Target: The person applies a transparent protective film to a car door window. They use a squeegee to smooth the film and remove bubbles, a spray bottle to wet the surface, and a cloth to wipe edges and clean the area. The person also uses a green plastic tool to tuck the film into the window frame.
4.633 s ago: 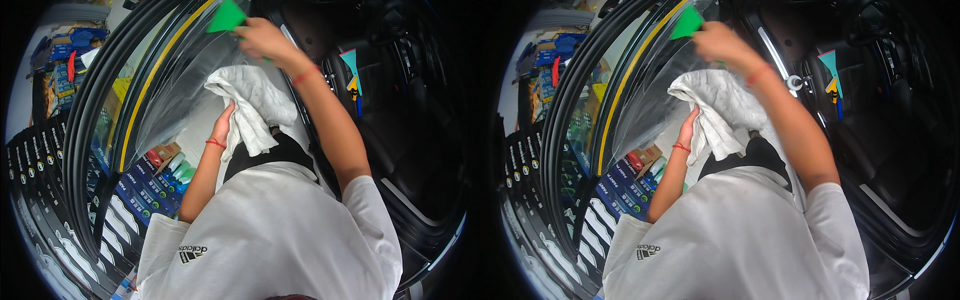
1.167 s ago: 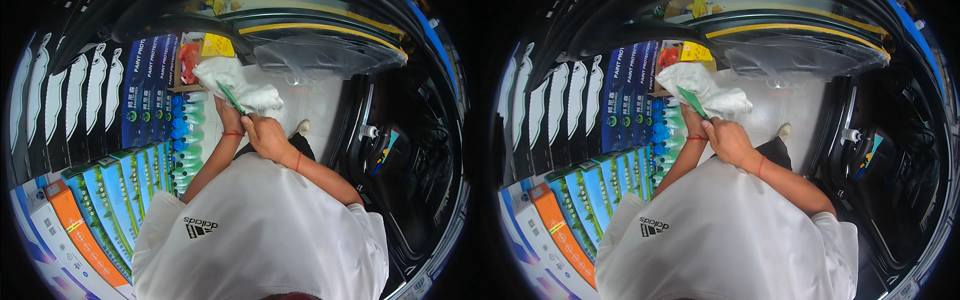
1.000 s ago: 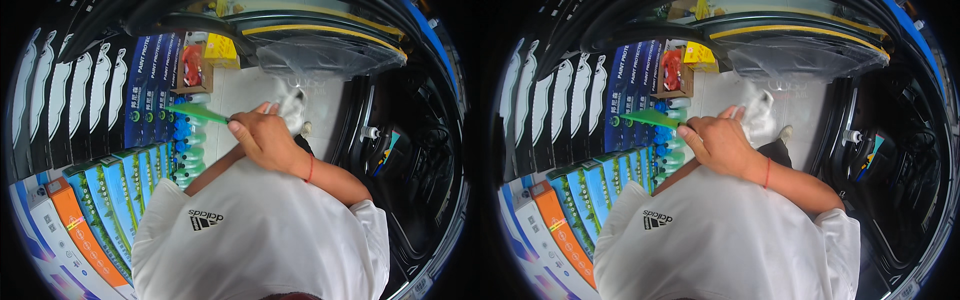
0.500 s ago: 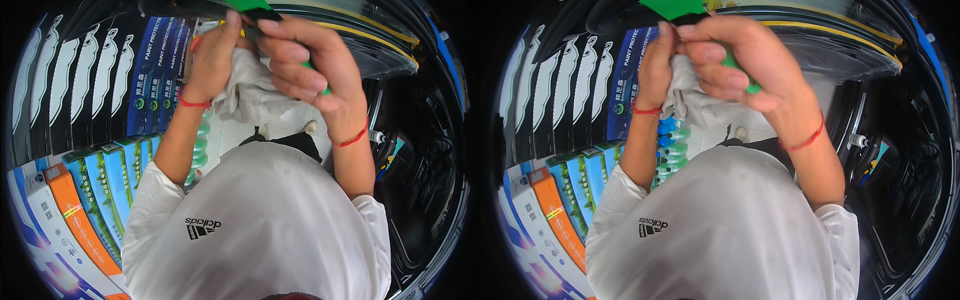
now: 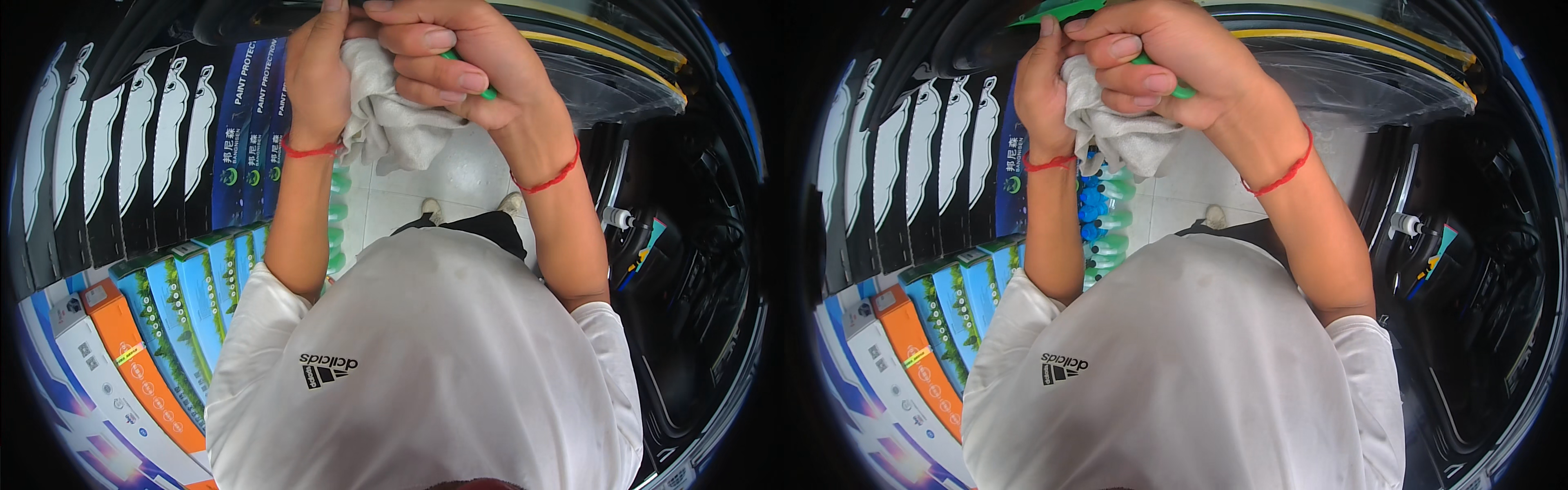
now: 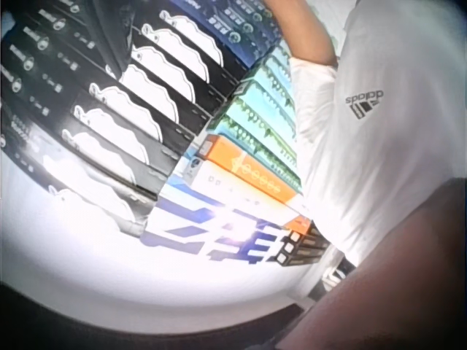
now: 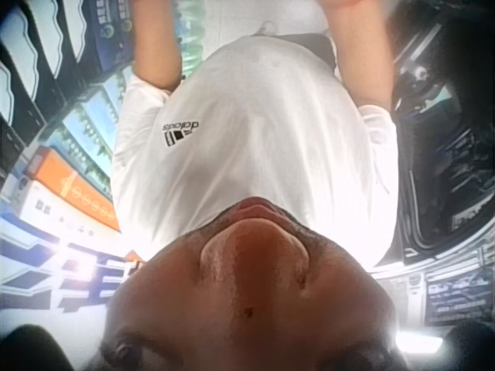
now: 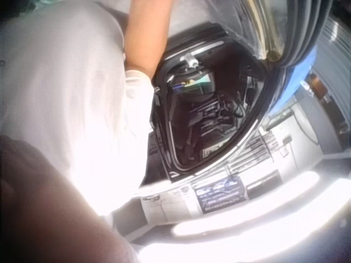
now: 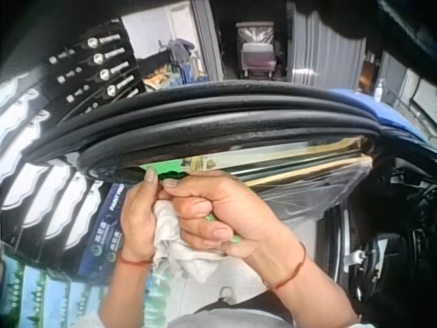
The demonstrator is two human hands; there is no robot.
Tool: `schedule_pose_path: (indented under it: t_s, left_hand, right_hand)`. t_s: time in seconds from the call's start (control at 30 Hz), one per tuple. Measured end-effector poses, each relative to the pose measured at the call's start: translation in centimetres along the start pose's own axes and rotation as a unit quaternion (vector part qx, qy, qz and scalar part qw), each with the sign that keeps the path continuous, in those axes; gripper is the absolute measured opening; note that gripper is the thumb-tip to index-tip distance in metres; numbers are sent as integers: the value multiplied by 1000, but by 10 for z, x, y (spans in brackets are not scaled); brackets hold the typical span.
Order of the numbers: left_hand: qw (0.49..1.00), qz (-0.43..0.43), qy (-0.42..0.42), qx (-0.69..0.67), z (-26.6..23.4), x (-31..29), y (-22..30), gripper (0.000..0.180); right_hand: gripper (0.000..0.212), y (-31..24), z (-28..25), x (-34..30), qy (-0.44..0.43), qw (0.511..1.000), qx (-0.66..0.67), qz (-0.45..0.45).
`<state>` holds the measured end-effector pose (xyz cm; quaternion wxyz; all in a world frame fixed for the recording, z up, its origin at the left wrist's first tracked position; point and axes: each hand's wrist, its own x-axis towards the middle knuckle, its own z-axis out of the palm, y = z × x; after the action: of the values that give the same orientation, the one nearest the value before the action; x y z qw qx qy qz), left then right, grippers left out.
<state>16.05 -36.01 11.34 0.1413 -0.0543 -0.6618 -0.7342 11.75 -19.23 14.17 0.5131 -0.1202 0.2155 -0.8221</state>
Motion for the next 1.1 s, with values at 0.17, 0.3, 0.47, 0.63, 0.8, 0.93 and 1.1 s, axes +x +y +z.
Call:
schedule_pose_path:
  t_s: [0.17, 0.3, 0.47, 0.63, 0.8, 0.93, 1.1]
  left_hand:
    - [997, -21, 18, -67, 7, 9, -21, 47]
    - [989, -89, -10, -119, 8, 18, -41, 47]
    - [974, -151, 11, -169, -10, 38, -106, 46]
    - [966, -162, 17, -202, -23, 56, -172, 36]
    - [962, -172, 13, -213, -7, 63, -187, 39]
    - [953, -203, 63, -218, -9, 63, -217, 36]
    - [927, -216, -8, -307, -10, 62, -245, 37]
  right_hand:
    - [36, -4, -13, 6, 46, 999, -2, -4]
    - [36, -5, -35, 12, 76, 997, -21, -22]
    - [39, 0, -79, 32, 105, 992, -52, -42]
    - [22, 4, -117, 42, 145, 981, -74, -101]
    - [23, 2, -126, 55, 220, 964, -105, -102]
    - [20, 8, -144, 70, 277, 945, -141, -98]
    - [19, 9, -149, 73, 324, 930, -155, -75]
